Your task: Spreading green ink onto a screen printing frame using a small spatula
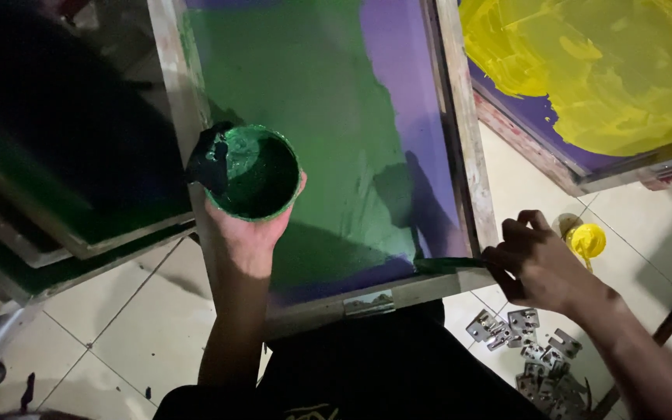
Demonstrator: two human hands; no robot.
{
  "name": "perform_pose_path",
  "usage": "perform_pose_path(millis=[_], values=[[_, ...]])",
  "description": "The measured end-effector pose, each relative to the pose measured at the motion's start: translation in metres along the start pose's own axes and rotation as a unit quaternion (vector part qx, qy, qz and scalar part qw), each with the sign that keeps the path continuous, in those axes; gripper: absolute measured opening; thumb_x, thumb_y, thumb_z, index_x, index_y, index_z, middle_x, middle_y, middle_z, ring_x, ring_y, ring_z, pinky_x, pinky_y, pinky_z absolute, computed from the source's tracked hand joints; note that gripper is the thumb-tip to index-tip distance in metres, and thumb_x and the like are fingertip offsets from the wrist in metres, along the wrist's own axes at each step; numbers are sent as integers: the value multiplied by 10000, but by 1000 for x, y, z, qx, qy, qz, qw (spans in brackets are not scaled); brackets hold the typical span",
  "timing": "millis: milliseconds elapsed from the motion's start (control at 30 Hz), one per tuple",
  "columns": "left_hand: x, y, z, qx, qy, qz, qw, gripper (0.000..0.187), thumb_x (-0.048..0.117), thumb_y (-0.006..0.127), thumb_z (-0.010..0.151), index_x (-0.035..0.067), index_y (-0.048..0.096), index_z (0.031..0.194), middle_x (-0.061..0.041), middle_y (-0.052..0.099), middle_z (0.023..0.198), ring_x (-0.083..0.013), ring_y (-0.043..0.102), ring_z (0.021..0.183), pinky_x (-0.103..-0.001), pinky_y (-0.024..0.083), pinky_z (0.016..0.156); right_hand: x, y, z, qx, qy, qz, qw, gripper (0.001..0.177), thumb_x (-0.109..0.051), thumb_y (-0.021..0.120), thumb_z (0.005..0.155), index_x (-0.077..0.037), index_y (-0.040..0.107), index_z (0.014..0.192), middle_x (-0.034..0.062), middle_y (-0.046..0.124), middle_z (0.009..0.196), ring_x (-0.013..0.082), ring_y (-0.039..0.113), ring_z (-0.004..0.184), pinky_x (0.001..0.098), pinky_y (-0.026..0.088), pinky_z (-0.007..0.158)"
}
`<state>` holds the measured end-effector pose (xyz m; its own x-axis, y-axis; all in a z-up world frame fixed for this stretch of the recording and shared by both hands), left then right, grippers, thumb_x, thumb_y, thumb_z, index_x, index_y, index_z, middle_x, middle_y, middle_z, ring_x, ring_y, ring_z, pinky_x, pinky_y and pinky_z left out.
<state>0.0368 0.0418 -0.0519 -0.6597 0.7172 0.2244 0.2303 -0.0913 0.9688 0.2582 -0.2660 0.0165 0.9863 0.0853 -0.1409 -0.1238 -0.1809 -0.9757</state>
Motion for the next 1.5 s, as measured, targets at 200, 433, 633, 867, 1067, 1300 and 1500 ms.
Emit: perform_pose_path(millis=[200,433,633,867,1067,1300,1500], values=[[1,-4,1,2,-7,-7,1000,737,429,902,733,170,598,1353,-141,598,1356,-355,563,1258,-552,517,1020,9,-11,4,71,6,195,978,195,-123,766,749,-216,784,919,-26,760,723,192,634,769,438,415,957],[3,-1,2,0,6,-12,1000,732,425,904,734,169,606,1351,-138,605,1351,-355,566,1257,-555,512,1035,43,-27,-7,112,56,98,987,207,-100,697,799,-259,801,882,-76,693,625,186,580,689,419,382,913],[-4,1,0,3,6,-11,1000,728,422,906,734,169,612,1350,-136,610,1346,-355,568,1257,-557,508,1047,31,-7,-1,110,36,86,990,182,-130,677,777,-227,765,904,-7,601,627,202,550,697,433,360,857],[-9,-1,-1,8,-1,-12,1000,723,419,908,735,168,619,1348,-134,617,1341,-355,570,1256,-560,503,1062,27,-18,1,111,53,139,983,228,-123,746,758,-236,817,944,-72,790,773,188,590,740,452,371,976],[-8,4,3,7,14,-12,1000,718,415,910,735,168,625,1347,-132,623,1337,-355,572,1256,-562,499,1075,30,-1,-3,71,77,108,989,194,-131,692,775,-229,800,902,-22,723,674,193,581,721,458,360,938],[-30,13,7,-5,19,-12,1000,714,412,911,736,167,631,1345,-130,629,1333,-355,574,1255,-564,494,1087,33,-38,2,167,200,271,927,169,-64,647,919,-152,785,956,-6,753,892,218,608,873,379,466,827],[-76,20,-1,30,-61,-49,996,766,486,859,720,174,598,1368,-153,617,1341,-370,565,1251,-541,516,1036,21,-87,-8,247,295,231,894,298,-244,488,1061,35,563,1133,233,478,1089,354,596,899,439,589,633]])
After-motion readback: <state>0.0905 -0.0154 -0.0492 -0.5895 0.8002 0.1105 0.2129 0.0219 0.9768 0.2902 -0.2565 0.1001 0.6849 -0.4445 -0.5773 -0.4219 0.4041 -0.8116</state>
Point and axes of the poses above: each hand's wrist, its own z-axis towards the middle knuckle, its own y-axis out of the palm, x = y × z, the point moved 7 cm from there along z, towards the middle knuckle
